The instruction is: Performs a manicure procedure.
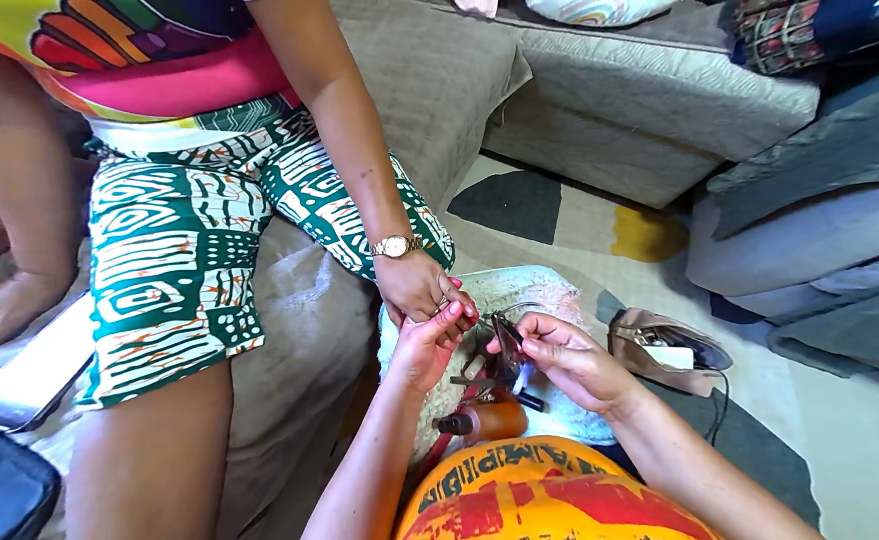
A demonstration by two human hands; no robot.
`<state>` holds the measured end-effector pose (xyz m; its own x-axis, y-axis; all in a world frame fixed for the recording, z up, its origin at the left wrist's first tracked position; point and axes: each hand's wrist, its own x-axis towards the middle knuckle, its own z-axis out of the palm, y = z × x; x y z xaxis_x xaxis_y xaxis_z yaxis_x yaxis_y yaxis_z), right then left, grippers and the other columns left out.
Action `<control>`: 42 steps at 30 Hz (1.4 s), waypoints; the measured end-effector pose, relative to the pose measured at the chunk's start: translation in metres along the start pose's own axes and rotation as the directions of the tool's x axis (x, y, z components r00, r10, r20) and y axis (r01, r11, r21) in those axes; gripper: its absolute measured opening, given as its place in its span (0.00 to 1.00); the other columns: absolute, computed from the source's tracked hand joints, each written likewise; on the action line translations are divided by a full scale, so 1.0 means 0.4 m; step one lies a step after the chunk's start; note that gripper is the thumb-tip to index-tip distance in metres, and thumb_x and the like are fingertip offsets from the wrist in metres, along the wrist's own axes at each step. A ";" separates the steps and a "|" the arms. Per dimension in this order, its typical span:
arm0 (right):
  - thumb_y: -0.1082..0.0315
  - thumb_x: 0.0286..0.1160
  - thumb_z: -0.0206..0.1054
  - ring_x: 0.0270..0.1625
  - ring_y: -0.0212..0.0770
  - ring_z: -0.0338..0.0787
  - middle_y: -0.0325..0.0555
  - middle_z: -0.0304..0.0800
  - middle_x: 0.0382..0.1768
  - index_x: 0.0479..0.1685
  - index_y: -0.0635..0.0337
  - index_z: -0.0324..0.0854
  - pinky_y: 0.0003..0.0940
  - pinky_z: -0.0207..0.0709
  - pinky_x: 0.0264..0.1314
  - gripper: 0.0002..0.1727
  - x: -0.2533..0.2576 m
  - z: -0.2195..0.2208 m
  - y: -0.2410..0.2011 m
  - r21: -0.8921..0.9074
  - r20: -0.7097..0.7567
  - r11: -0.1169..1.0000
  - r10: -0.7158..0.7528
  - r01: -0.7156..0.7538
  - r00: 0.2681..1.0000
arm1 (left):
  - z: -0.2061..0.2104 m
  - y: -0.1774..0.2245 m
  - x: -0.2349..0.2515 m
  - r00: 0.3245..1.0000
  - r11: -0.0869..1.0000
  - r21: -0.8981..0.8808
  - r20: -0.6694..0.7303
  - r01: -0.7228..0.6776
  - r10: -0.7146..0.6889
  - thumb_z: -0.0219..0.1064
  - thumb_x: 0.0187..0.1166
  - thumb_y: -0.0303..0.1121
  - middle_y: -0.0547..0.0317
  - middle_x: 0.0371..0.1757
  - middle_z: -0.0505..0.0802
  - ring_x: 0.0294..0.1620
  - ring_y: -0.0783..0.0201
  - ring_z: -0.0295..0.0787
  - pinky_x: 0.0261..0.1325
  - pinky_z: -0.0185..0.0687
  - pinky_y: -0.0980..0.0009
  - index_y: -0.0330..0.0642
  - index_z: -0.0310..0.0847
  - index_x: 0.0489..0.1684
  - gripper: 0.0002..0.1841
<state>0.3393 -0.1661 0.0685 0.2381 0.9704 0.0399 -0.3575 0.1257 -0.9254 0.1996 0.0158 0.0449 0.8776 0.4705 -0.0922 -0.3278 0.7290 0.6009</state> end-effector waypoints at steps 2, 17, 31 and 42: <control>0.61 0.87 0.62 0.60 0.39 0.91 0.50 0.93 0.56 0.50 0.55 0.81 0.33 0.83 0.64 0.08 -0.005 0.009 -0.003 -0.006 -0.016 1.000 0.020 -0.020 1.000 | 0.000 0.000 0.000 1.000 1.000 0.004 0.007 0.004 -0.004 0.72 0.76 0.25 0.49 0.43 0.94 0.46 0.59 0.94 0.58 0.88 0.63 0.39 0.82 0.59 0.15; 0.70 0.80 0.68 0.54 0.44 0.93 0.54 0.91 0.55 0.73 0.70 0.76 0.38 0.88 0.60 0.24 0.007 0.079 0.004 -0.009 -0.182 0.995 0.097 -0.101 0.978 | 0.011 -0.008 0.002 0.996 0.998 0.058 -0.080 -0.021 0.026 0.77 0.69 0.24 0.47 0.44 0.95 0.42 0.62 0.94 0.48 0.90 0.69 0.33 0.86 0.52 0.14; 0.68 0.79 0.71 0.54 0.43 0.94 0.53 0.92 0.56 0.71 0.71 0.79 0.36 0.90 0.59 0.24 0.020 0.076 0.008 -0.241 -0.235 0.969 -0.007 -0.051 0.972 | 0.019 -0.010 0.005 0.993 0.998 0.053 -0.111 -0.030 0.036 0.79 0.68 0.24 0.48 0.44 0.94 0.42 0.64 0.93 0.45 0.89 0.72 0.34 0.85 0.54 0.17; 0.69 0.78 0.71 0.50 0.41 0.95 0.51 0.94 0.54 0.69 0.71 0.81 0.32 0.91 0.52 0.23 0.034 0.081 0.002 -0.310 -0.264 0.949 -0.026 -0.059 0.964 | 0.019 -0.012 0.008 0.990 0.997 0.065 -0.133 -0.043 0.052 0.80 0.66 0.24 0.48 0.44 0.95 0.42 0.64 0.93 0.46 0.88 0.72 0.33 0.83 0.56 0.19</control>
<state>0.3131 -0.1463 0.0804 0.4775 0.8779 -0.0370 -0.0733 -0.0021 -0.9973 0.2064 0.0101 0.0477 0.8049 0.5697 -0.1659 -0.3420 0.6739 0.6549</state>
